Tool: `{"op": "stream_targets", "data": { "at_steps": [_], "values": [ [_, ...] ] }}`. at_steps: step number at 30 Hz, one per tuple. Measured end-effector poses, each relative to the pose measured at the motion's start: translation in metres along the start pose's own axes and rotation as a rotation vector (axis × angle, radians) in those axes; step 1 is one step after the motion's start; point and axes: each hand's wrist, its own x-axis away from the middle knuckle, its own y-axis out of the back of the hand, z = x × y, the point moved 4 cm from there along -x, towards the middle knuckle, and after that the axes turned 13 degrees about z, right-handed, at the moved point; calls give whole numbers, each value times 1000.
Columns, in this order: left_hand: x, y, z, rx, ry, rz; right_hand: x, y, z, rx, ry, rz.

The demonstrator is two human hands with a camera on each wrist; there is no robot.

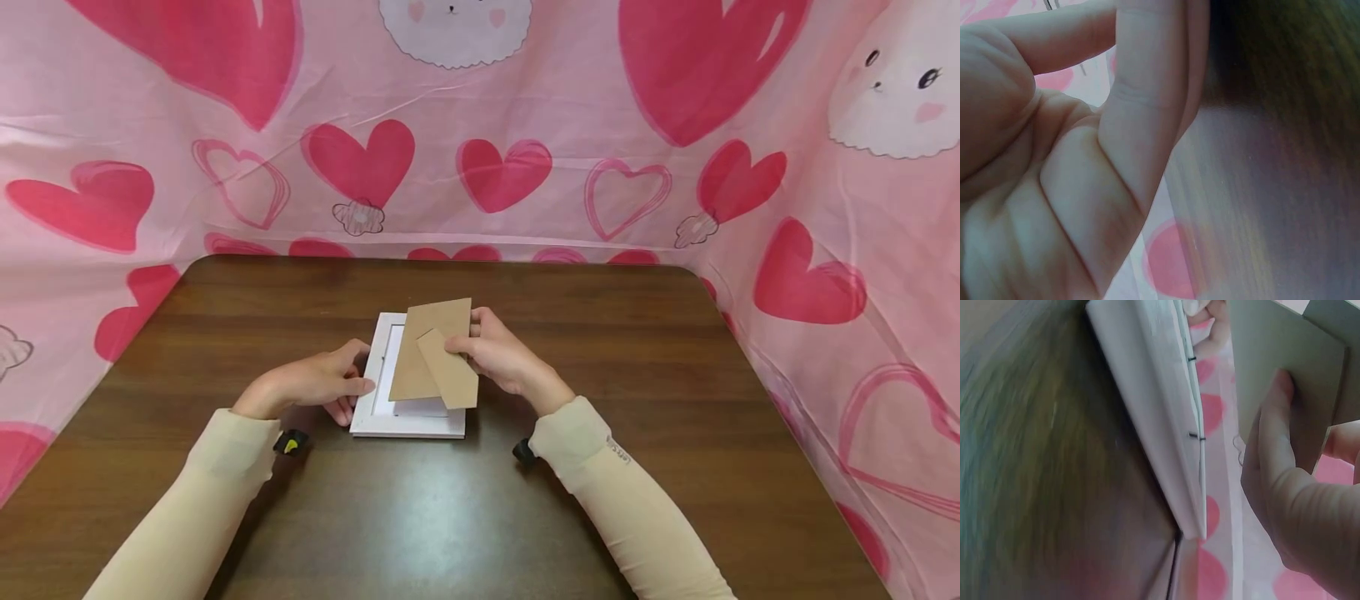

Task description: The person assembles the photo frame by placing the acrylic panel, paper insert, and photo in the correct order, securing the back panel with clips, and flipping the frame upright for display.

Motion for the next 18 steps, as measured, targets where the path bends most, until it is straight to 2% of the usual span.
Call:
{"op": "stream_targets", "data": {
  "at_steps": [6, 18],
  "values": [
    [0, 0, 0, 10, -11, 0, -9, -10, -6, -7, -8, -33],
    [0, 0, 1, 6, -7, 3, -19, -17, -12, 2, -30, -63]
  ]
}}
